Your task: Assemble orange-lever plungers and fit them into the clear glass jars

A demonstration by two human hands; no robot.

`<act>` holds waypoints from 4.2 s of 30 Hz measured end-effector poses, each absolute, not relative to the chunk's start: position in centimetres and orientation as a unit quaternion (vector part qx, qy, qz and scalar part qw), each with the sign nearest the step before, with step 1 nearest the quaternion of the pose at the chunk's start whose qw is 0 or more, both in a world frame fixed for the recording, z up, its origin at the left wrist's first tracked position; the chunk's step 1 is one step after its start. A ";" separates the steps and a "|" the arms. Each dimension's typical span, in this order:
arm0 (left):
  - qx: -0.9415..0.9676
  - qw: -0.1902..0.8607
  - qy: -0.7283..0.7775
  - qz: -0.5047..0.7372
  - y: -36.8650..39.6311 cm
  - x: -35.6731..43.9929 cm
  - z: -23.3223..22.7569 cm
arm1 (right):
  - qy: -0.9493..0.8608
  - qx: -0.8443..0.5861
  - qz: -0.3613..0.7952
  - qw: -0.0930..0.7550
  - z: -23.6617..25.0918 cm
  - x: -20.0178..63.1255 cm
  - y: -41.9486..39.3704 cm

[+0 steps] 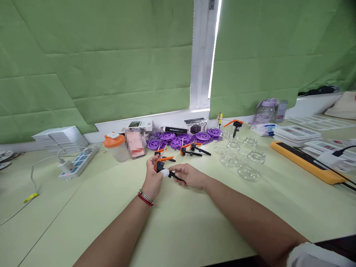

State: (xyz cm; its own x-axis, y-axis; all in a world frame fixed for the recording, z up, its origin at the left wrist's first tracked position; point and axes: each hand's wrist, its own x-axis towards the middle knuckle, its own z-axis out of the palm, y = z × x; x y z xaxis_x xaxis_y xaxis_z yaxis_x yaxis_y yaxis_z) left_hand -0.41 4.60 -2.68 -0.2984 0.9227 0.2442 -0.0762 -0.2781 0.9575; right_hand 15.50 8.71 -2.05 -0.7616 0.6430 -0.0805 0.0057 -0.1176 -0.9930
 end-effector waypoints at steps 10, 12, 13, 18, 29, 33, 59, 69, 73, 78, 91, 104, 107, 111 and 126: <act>0.652 0.151 0.430 0.606 3.7 0.3 -2.0 | -0.450 -0.169 0.841 0.247 -1.2 15.3 7.7; 0.683 0.103 0.458 0.560 3.7 0.0 -1.8 | -0.439 -0.184 0.840 0.260 -1.0 15.2 7.5; 0.695 0.080 0.470 0.537 3.6 -0.2 -1.8 | -0.440 -0.191 0.837 0.263 -1.0 15.2 7.4; 0.748 0.009 0.494 0.443 3.6 -0.5 -1.7 | -0.474 -0.209 0.809 0.277 -1.0 15.1 7.2; 0.727 -0.015 0.573 0.379 3.3 0.9 -2.1 | -0.450 -0.223 0.811 0.299 -2.2 14.3 7.1; 0.725 -0.017 0.564 0.394 3.1 1.2 -2.0 | -0.439 -0.227 0.817 0.296 -2.3 14.2 7.1; 0.691 0.357 0.533 0.332 1.5 0.1 1.8 | -0.744 -0.464 0.363 0.316 -4.2 17.9 14.0; 0.428 0.775 0.366 0.286 1.8 -0.7 1.4 | -0.873 -0.368 0.230 0.221 -5.1 16.8 13.9; 0.417 0.769 0.398 0.277 1.9 -0.7 1.3 | -0.864 -0.385 0.235 0.222 -5.1 16.5 14.1; 0.425 0.753 0.430 0.261 1.8 -0.8 1.5 | -0.854 -0.399 0.244 0.227 -5.2 16.5 14.2; 0.420 0.760 0.431 0.243 2.4 -1.3 1.5 | -0.862 -0.408 0.239 0.183 -4.5 16.0 13.5; 0.424 0.766 0.419 0.240 2.5 -1.4 1.6 | -0.610 -0.254 0.681 0.314 -0.7 17.7 12.1; 0.416 0.766 0.419 0.252 2.6 -1.5 1.1 | -0.643 -0.193 0.696 0.255 0.3 17.7 10.8; 0.403 0.770 0.428 0.249 2.7 -1.5 0.7 | -0.695 -0.175 0.665 0.209 0.7 17.2 9.7; 0.393 0.761 0.450 0.255 2.6 -1.1 0.7 | -0.703 -0.145 0.671 0.186 -0.3 16.1 9.0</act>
State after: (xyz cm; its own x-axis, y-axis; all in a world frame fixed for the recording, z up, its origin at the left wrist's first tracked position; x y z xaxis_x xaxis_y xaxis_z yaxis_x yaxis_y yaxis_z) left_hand -1.08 2.61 0.74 0.4659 0.7408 -0.4838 -0.0340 0.5614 0.8269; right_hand 16.13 9.04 -0.30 -0.8886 0.4538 0.0669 -0.0453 0.0584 -0.9973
